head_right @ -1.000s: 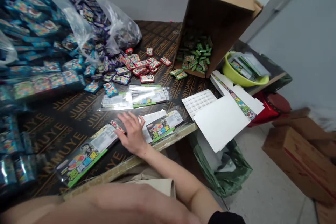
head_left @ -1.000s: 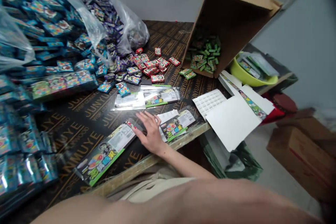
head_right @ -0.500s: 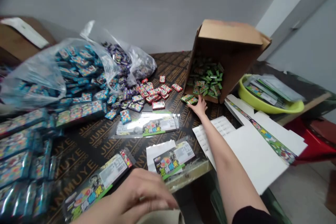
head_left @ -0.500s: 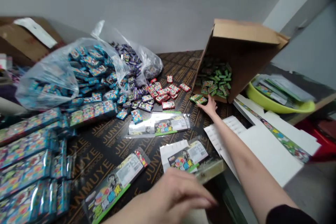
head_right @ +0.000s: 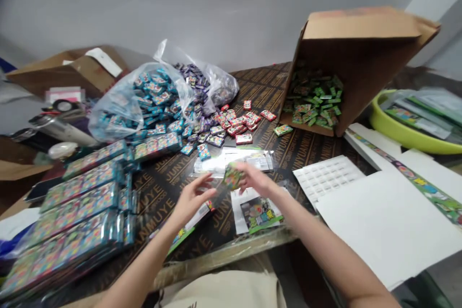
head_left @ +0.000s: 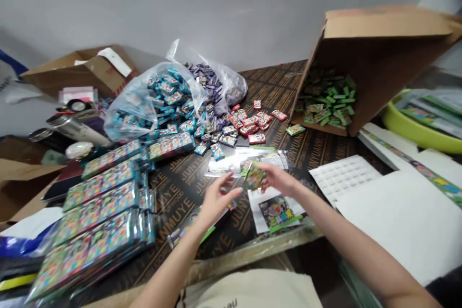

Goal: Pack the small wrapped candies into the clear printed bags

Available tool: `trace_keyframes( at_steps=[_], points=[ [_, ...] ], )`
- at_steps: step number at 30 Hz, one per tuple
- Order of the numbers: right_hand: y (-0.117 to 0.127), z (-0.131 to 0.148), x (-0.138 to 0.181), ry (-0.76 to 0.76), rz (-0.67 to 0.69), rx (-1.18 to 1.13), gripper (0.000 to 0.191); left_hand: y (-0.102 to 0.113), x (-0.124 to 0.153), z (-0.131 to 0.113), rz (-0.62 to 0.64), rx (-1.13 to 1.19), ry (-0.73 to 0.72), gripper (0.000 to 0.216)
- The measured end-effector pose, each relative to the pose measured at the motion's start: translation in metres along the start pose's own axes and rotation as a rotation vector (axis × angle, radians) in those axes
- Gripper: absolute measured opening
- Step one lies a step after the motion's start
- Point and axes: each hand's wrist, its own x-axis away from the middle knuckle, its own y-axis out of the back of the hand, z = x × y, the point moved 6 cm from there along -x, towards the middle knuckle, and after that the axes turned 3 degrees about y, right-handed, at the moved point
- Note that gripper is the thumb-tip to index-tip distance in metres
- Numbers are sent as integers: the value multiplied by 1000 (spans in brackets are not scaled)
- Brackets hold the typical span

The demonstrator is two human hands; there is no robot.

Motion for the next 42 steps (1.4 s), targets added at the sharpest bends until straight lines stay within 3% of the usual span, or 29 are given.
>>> trace_keyframes(
  at_steps=[2, 3, 5, 7, 9, 12, 15, 18, 21, 24, 27, 31, 33, 37, 42],
  points=[
    [-56, -14, 7, -63, 176, -60, 52, -13, -2, 1, 9, 125, 10, 35],
    [-69, -17, 9, -41, 160, -12, 55, -15, -1, 5, -4, 193, 34, 30],
    [-73, -10, 13, 140, -22, 218, 59, -9, 5, 20, -46, 356, 121, 25],
    [-74, 8, 20, 411, -179, 536, 75, -1, 11, 37, -59, 517, 223, 27],
    [-89, 18, 26, 623, -146, 800, 92, 5, 16, 49, -54, 582, 275, 30],
    [-112, 14, 26, 738, -23, 972, 80, 14, 21, 59, -48, 535, 277, 35],
    [-104, 8, 18, 727, -163, 1041, 69, 34, 27, 61, -125, 163, 135, 46],
    [-80, -1, 10, 663, -321, 1141, 68, 45, 39, 60, -147, -520, -94, 87],
    [-70, -14, 3, 608, -250, 1215, 70, 42, 48, 79, -37, -842, -138, 108],
    [-73, -21, 2, 564, -153, 1178, 75, 43, 50, 86, -1, -825, -182, 107],
    [-84, -19, 5, 532, -6, 1006, 83, 50, 50, 78, 9, -655, -204, 108],
    [-97, -5, 10, 519, 226, 736, 89, 47, 56, 58, 232, -410, -219, 111],
    [-95, 9, 12, 538, 215, 714, 87, 49, 58, 49, 277, -362, -234, 112],
    [-81, 43, 22, 611, 22, 788, 86, 69, 56, 44, 102, -340, -207, 107],
    [-98, 54, 27, 633, 46, 1137, 77, 68, 59, 35, 92, -381, -277, 106]
  ],
)
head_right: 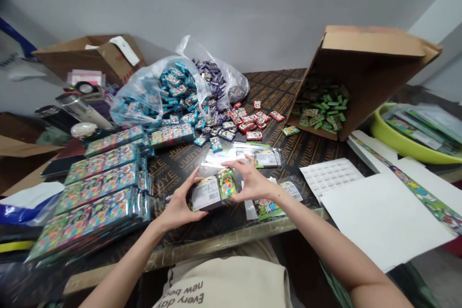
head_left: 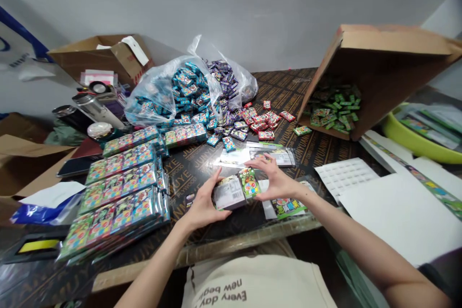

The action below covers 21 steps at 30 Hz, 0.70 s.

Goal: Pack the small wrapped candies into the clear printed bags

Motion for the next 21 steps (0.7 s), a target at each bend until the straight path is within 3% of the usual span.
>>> trace_keyframes(
  at_steps=[3, 7, 13, 15, 18, 21],
  points=[
    [-3, 6, -4, -1, 12, 69, 78, -3, 0, -6, 9, -18, -28, 106],
    [-2, 13, -4, 23, 21, 101, 77, 2, 0, -5, -70, -16, 24, 109],
    [-14, 10, 0, 39, 122, -150, 88, -5, -2, -15, -37, 50, 17, 110],
    [-16, 4, -3, -51, -23, -287, 91, -2, -8, -16, -151, 87, 31, 107],
    [-26, -9, -7, -300, -427, -570, 75, -1, -18, -8, -383, 236, 133, 100],
    [-54, -17, -11, -537, -681, -870, 58, -20, -23, 3, -479, 607, 270, 65]
  ],
)
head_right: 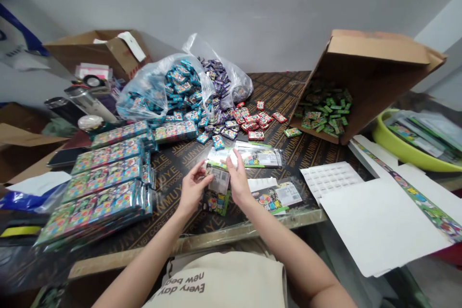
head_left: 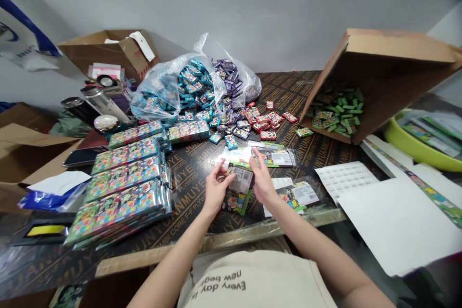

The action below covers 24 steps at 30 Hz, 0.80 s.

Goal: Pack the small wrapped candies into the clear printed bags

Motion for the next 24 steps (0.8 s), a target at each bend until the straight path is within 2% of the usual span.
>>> trace_keyframes(
  at_steps=[2, 5, 8, 11, 14, 16, 18, 20, 22, 24],
  points=[
    [-9, -11, 1, -82, -86, -100, 54, -9, 6, 13, -43, 268, 126, 41],
    [-18, -15, 1, -124, -40, -144, 49, -15, 16, 23, -98, 556, 308, 32],
    [-18, -17, 2, -185, 42, -174, 48, -13, 18, 27, -86, 634, 512, 22],
    [-12, -20, 6, -255, 24, -271, 46, -6, 10, 23, -28, 619, 610, 17],
    [-9, -24, 8, -335, 37, -331, 46, -1, 1, 11, 38, 545, 536, 22],
    [-7, -24, 7, -346, 58, -299, 42, 4, -2, -3, 64, 425, 381, 18],
    [-1, -16, 5, -243, 87, -188, 27, 9, -3, -22, 82, 218, 162, 9],
    [4, -4, 4, -62, 135, -26, 15, 12, -3, -37, 108, 20, 7, 7],
    [8, 5, 5, 68, 181, 95, 15, 12, -5, -44, 152, -79, -16, 11],
    [12, 8, 6, 102, 193, 142, 17, 11, -10, -43, 212, -93, 39, 14]
  ],
)
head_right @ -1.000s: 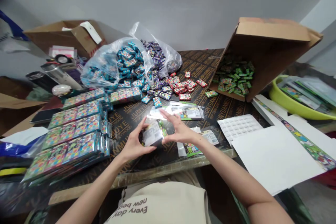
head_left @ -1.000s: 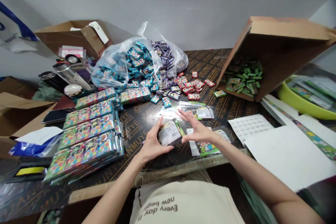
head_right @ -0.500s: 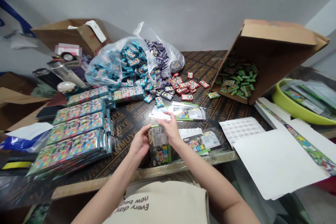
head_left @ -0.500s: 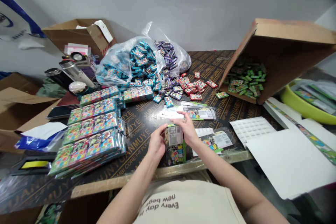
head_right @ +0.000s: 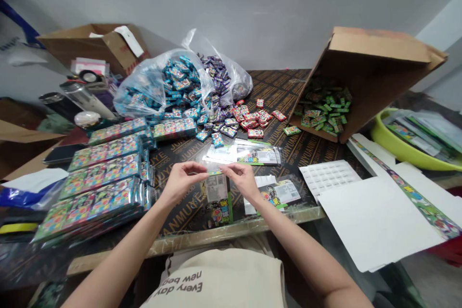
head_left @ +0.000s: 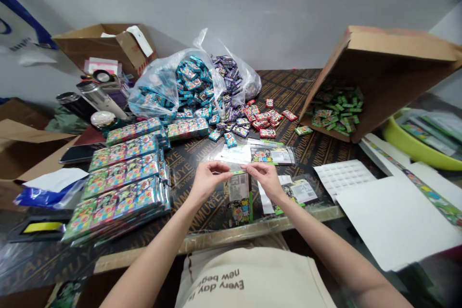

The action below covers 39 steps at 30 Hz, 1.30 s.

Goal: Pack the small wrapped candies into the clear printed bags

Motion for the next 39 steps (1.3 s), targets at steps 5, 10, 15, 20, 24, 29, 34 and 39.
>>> trace_keyframes(
  at_steps=[5, 10, 15, 20, 24, 29, 34, 39],
  points=[
    [3, -1, -4, -23, 32, 18, 16, -6, -10, -1, 72, -61, 30, 10],
    [3, 8, -3, 45, 97, 124, 15, -13, 2, -21, 90, -381, -280, 8],
    [-1, 22, 19, 260, 151, 287, 16, -21, 19, -28, 172, -585, -517, 13],
    [30, 10, 17, 312, 155, 524, 27, -33, 18, -24, 211, -689, -569, 19],
    [110, -35, 0, 49, -42, 1003, 19, -34, 14, -22, 225, -646, -517, 20],
    [152, -81, 3, -58, 5, 1130, 4, -33, 11, -20, 198, -565, -473, 18],
    [138, -88, 15, -14, 66, 1132, 9, -34, 9, -18, 206, -517, -423, 15],
    [140, -85, 18, -44, 71, 1088, 11, -32, 9, -14, 178, -485, -407, 14]
  ],
)
